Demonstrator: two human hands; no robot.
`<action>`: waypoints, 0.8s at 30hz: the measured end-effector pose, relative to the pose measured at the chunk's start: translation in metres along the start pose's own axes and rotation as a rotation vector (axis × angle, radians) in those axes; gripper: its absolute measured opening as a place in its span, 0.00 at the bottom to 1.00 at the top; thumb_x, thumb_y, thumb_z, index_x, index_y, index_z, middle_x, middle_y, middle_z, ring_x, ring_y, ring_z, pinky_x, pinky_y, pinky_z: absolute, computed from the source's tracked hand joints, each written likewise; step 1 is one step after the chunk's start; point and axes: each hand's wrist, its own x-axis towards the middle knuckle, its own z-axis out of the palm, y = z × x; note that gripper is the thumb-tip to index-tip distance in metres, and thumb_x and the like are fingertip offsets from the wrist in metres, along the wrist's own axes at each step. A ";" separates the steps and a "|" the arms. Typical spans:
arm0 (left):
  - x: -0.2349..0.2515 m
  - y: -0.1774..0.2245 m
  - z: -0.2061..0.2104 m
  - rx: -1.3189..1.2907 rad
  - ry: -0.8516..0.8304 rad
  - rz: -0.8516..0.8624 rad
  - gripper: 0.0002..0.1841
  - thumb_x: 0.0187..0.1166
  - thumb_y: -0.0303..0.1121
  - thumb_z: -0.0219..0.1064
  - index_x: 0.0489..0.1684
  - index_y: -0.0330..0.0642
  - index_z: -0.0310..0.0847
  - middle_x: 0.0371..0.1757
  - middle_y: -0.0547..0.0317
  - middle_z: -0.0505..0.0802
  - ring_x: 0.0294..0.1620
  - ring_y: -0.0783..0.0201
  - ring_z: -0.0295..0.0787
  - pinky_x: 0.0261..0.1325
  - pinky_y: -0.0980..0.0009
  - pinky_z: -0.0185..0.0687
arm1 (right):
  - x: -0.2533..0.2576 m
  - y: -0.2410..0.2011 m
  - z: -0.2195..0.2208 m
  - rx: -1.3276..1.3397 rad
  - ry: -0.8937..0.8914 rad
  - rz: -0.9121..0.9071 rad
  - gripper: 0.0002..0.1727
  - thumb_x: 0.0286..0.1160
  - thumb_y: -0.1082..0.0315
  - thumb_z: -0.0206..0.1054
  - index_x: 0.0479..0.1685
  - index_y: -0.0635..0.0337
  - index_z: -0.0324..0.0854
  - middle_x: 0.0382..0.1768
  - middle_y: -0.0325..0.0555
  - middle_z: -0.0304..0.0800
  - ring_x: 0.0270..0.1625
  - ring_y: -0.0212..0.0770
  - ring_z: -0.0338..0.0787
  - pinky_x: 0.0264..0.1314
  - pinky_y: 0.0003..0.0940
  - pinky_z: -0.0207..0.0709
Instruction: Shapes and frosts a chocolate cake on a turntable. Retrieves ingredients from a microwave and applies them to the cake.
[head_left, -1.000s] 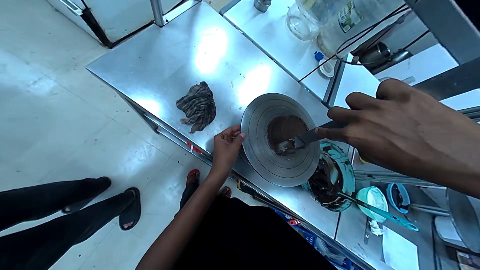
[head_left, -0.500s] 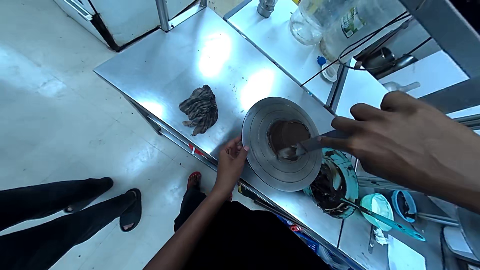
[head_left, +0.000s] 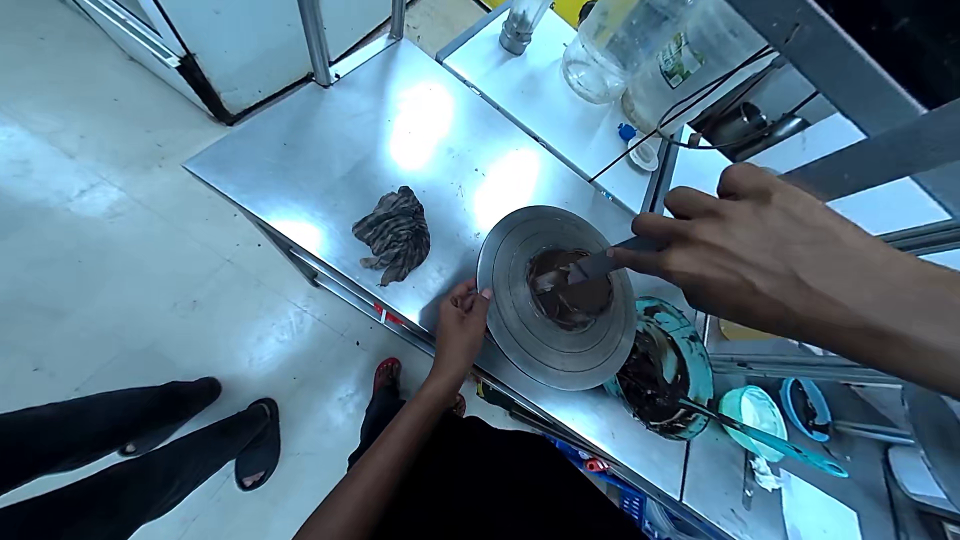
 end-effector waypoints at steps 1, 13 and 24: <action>0.004 0.003 0.000 0.013 0.006 0.012 0.15 0.88 0.31 0.62 0.68 0.34 0.79 0.42 0.52 0.94 0.35 0.66 0.90 0.41 0.66 0.87 | -0.001 -0.001 0.000 0.021 -0.022 0.026 0.19 0.59 0.75 0.75 0.51 0.46 0.92 0.37 0.49 0.87 0.36 0.54 0.85 0.34 0.50 0.69; 0.014 0.002 0.001 0.044 0.012 0.004 0.13 0.89 0.37 0.61 0.51 0.35 0.84 0.37 0.54 0.91 0.33 0.66 0.87 0.40 0.66 0.86 | -0.011 -0.018 -0.008 0.029 -0.026 0.037 0.16 0.54 0.74 0.79 0.44 0.50 0.92 0.32 0.46 0.84 0.33 0.51 0.83 0.33 0.48 0.68; -0.024 -0.007 -0.016 0.105 -0.245 -0.150 0.10 0.84 0.29 0.65 0.34 0.32 0.83 0.25 0.54 0.92 0.26 0.64 0.92 0.36 0.68 0.92 | 0.021 0.029 0.006 -0.007 -0.110 0.075 0.17 0.66 0.71 0.73 0.52 0.39 0.92 0.34 0.44 0.87 0.37 0.52 0.86 0.40 0.53 0.68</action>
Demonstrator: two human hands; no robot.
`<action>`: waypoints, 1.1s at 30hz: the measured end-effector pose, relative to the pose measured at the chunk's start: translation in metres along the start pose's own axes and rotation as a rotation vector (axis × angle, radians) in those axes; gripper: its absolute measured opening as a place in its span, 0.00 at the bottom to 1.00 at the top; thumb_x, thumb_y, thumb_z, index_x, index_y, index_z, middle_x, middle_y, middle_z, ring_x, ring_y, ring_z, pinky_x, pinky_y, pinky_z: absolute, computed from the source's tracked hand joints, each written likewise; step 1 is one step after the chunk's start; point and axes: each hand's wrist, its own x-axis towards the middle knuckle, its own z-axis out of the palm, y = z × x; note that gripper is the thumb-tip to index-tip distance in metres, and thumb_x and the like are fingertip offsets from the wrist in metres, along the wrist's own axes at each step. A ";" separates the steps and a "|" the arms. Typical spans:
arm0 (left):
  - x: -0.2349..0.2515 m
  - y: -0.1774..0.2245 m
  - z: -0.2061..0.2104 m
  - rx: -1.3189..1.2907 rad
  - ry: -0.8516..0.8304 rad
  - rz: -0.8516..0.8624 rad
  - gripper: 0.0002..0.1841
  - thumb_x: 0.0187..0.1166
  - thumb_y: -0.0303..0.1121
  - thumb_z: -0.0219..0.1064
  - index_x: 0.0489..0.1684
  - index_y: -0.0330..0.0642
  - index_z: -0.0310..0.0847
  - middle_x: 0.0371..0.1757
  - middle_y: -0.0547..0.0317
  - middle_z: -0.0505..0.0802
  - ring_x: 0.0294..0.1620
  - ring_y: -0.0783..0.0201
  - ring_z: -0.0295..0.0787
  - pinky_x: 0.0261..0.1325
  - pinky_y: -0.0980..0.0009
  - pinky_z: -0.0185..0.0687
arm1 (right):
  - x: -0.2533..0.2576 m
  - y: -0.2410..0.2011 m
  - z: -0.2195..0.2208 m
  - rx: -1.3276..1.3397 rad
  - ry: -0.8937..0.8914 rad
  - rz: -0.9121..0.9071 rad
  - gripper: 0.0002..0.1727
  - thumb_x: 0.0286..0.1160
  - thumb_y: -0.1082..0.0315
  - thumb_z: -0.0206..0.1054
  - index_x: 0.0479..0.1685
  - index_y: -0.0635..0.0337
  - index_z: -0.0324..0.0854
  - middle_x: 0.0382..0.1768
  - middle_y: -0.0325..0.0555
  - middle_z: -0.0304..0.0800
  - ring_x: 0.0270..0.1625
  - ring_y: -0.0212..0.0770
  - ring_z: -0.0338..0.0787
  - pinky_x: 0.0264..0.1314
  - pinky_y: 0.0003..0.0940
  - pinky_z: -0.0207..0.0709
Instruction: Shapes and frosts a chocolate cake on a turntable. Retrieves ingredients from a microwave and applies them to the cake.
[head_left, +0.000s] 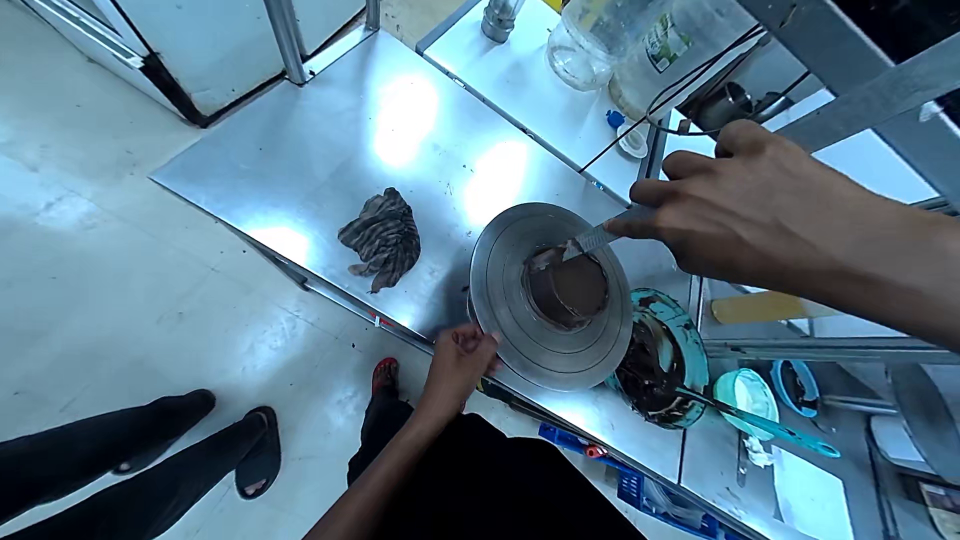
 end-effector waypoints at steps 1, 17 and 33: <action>-0.004 0.000 0.001 -0.017 -0.054 -0.063 0.08 0.83 0.28 0.66 0.35 0.32 0.84 0.26 0.55 0.93 0.27 0.66 0.93 0.38 0.70 0.92 | 0.002 0.002 -0.001 0.007 -0.037 0.017 0.16 0.67 0.69 0.74 0.52 0.39 0.93 0.35 0.44 0.88 0.38 0.53 0.87 0.41 0.53 0.70; 0.004 0.012 -0.006 -0.118 -0.130 -0.189 0.09 0.83 0.27 0.67 0.33 0.32 0.84 0.24 0.55 0.93 0.25 0.67 0.93 0.37 0.74 0.91 | -0.009 -0.013 -0.014 0.066 -0.011 -0.048 0.20 0.58 0.69 0.77 0.51 0.37 0.94 0.33 0.41 0.88 0.33 0.49 0.85 0.34 0.48 0.71; 0.028 0.020 -0.013 -0.129 0.184 0.131 0.09 0.85 0.31 0.66 0.42 0.33 0.86 0.29 0.59 0.90 0.27 0.69 0.86 0.38 0.69 0.87 | -0.018 -0.022 -0.014 0.057 -0.003 -0.088 0.19 0.59 0.70 0.76 0.52 0.40 0.93 0.32 0.44 0.87 0.34 0.51 0.85 0.36 0.49 0.69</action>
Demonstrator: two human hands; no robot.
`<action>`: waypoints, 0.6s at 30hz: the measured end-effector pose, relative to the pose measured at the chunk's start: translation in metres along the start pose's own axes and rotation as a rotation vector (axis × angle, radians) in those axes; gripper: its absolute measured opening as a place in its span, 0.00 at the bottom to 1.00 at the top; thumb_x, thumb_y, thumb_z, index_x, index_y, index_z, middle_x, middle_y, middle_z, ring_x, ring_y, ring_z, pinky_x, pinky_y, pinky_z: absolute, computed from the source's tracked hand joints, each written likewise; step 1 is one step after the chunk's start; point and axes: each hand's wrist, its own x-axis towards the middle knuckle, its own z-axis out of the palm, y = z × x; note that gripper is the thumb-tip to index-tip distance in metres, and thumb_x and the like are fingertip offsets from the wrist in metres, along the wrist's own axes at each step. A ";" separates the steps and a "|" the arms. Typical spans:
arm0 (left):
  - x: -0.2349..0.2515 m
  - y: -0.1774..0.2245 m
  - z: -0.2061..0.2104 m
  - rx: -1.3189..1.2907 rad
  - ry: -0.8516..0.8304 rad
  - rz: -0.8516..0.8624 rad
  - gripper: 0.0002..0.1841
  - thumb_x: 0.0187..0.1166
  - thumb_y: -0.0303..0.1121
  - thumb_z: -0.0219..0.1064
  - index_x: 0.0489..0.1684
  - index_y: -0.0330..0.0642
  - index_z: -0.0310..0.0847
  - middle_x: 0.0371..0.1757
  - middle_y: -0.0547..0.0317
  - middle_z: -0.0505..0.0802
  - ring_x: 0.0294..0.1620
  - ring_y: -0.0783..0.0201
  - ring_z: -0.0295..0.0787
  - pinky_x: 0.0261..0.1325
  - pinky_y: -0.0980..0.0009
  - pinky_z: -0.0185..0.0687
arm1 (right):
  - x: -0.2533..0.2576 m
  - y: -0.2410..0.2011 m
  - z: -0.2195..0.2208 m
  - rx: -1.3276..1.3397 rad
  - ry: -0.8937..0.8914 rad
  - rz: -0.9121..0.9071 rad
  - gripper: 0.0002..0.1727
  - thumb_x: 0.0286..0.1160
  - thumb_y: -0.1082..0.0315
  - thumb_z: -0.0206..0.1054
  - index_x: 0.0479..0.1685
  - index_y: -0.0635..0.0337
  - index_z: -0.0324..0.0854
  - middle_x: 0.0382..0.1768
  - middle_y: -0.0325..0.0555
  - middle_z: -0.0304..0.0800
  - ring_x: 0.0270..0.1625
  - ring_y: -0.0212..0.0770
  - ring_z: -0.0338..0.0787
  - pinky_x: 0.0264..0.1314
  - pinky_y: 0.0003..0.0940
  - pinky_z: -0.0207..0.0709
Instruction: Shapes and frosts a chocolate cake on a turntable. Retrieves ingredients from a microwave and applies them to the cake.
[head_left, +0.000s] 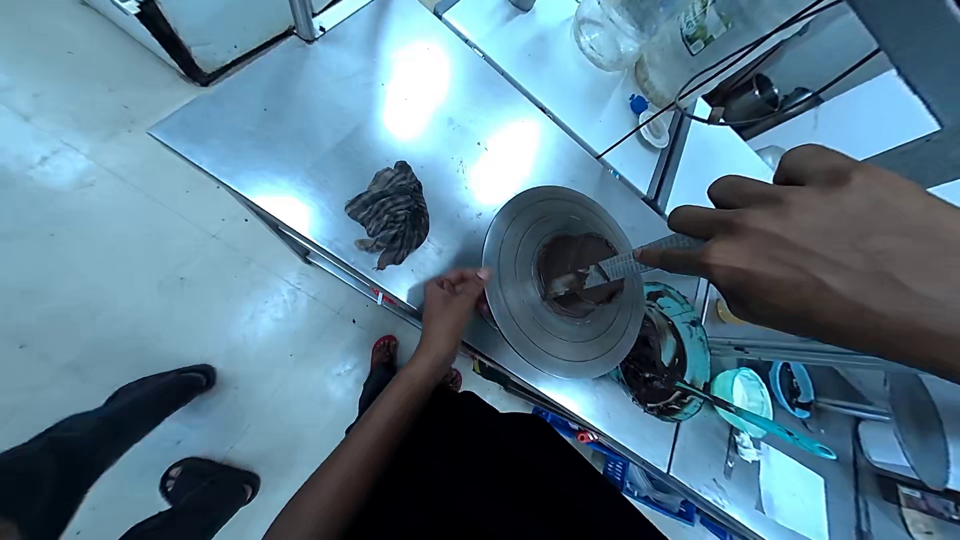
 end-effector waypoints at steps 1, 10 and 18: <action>0.008 0.002 0.000 -0.033 0.033 0.033 0.10 0.85 0.31 0.65 0.49 0.32 0.86 0.34 0.57 0.92 0.32 0.68 0.89 0.42 0.67 0.89 | -0.002 -0.002 0.000 -0.001 0.003 -0.002 0.19 0.58 0.69 0.77 0.51 0.40 0.93 0.33 0.44 0.87 0.34 0.50 0.85 0.35 0.49 0.69; -0.011 0.004 0.011 -0.027 -0.129 -0.200 0.15 0.85 0.34 0.66 0.65 0.37 0.79 0.49 0.52 0.92 0.46 0.62 0.92 0.51 0.62 0.90 | -0.015 -0.012 0.006 -0.011 0.055 -0.016 0.15 0.59 0.74 0.75 0.46 0.50 0.91 0.32 0.48 0.84 0.33 0.52 0.83 0.35 0.51 0.66; -0.042 -0.020 0.030 -0.052 -0.302 -0.444 0.17 0.79 0.27 0.71 0.64 0.37 0.76 0.47 0.53 0.93 0.39 0.61 0.95 0.41 0.66 0.94 | -0.021 -0.016 0.010 -0.035 0.089 -0.032 0.12 0.62 0.76 0.72 0.44 0.52 0.90 0.32 0.50 0.83 0.35 0.54 0.83 0.38 0.53 0.66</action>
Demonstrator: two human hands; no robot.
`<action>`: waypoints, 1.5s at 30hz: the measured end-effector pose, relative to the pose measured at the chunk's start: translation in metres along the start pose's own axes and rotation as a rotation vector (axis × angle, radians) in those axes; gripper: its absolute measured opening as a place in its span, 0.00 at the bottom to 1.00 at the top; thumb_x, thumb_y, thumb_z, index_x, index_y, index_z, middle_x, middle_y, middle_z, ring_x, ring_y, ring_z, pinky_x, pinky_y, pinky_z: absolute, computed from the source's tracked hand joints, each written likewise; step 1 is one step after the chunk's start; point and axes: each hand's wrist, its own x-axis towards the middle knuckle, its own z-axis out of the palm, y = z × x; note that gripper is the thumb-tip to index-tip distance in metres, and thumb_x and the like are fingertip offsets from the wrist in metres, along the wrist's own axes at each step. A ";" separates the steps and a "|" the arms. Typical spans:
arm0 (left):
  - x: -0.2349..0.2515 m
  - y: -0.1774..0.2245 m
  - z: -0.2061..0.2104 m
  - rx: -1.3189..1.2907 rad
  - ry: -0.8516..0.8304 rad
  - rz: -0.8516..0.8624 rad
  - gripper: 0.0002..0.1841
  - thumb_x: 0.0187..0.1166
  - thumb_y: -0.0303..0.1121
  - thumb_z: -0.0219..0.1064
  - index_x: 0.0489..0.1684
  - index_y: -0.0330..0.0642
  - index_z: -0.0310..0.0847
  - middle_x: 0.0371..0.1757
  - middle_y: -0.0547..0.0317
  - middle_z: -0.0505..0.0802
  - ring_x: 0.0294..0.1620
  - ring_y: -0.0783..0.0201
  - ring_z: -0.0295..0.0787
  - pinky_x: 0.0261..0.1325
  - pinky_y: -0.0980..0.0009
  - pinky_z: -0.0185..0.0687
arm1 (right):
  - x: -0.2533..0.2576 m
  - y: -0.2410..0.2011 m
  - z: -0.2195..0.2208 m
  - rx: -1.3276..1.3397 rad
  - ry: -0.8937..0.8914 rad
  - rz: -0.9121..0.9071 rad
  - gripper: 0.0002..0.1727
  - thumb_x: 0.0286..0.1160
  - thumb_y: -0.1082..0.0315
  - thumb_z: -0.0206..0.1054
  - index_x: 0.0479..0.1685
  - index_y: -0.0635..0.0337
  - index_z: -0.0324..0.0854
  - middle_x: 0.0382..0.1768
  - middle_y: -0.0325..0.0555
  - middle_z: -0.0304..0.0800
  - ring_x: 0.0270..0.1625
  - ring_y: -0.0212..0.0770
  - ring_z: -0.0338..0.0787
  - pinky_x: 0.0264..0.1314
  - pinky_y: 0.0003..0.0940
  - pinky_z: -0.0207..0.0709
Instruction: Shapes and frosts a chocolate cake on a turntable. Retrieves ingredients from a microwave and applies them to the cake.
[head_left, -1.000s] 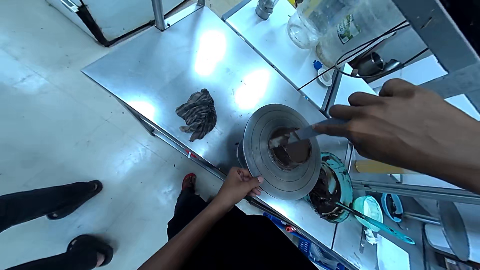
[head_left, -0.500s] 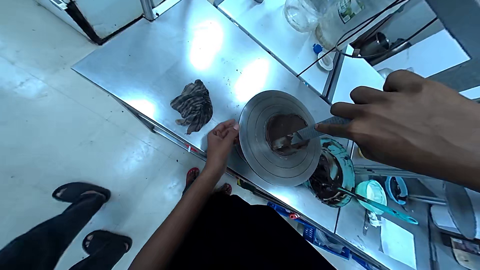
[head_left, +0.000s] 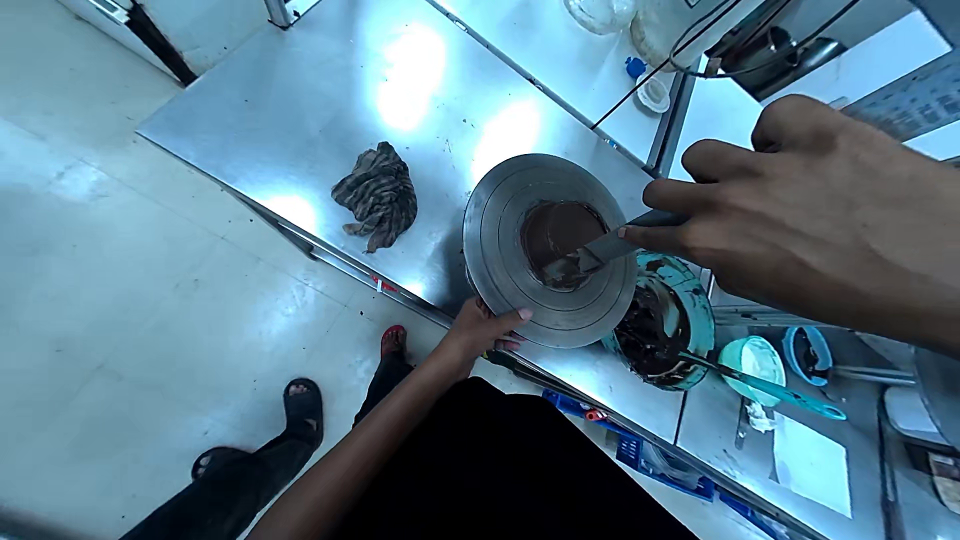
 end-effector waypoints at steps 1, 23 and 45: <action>0.000 -0.004 0.001 0.011 -0.028 -0.006 0.17 0.78 0.27 0.72 0.63 0.37 0.77 0.45 0.53 0.94 0.37 0.61 0.95 0.41 0.67 0.94 | -0.001 0.000 0.001 -0.001 0.005 0.002 0.12 0.62 0.75 0.73 0.44 0.52 0.90 0.32 0.49 0.83 0.35 0.54 0.83 0.38 0.53 0.66; -0.002 -0.021 0.016 0.031 -0.101 -0.072 0.16 0.76 0.22 0.73 0.59 0.35 0.79 0.41 0.54 0.95 0.38 0.62 0.95 0.44 0.69 0.93 | -0.004 0.002 0.005 -0.041 0.035 -0.040 0.13 0.64 0.78 0.71 0.45 0.52 0.91 0.33 0.50 0.83 0.36 0.56 0.83 0.38 0.53 0.67; -0.007 -0.006 -0.005 0.058 -0.009 0.088 0.08 0.77 0.21 0.71 0.48 0.32 0.82 0.33 0.55 0.94 0.33 0.63 0.95 0.43 0.67 0.93 | 0.001 0.009 0.008 -0.043 0.095 -0.082 0.14 0.62 0.79 0.71 0.44 0.52 0.91 0.33 0.49 0.83 0.34 0.54 0.83 0.37 0.52 0.66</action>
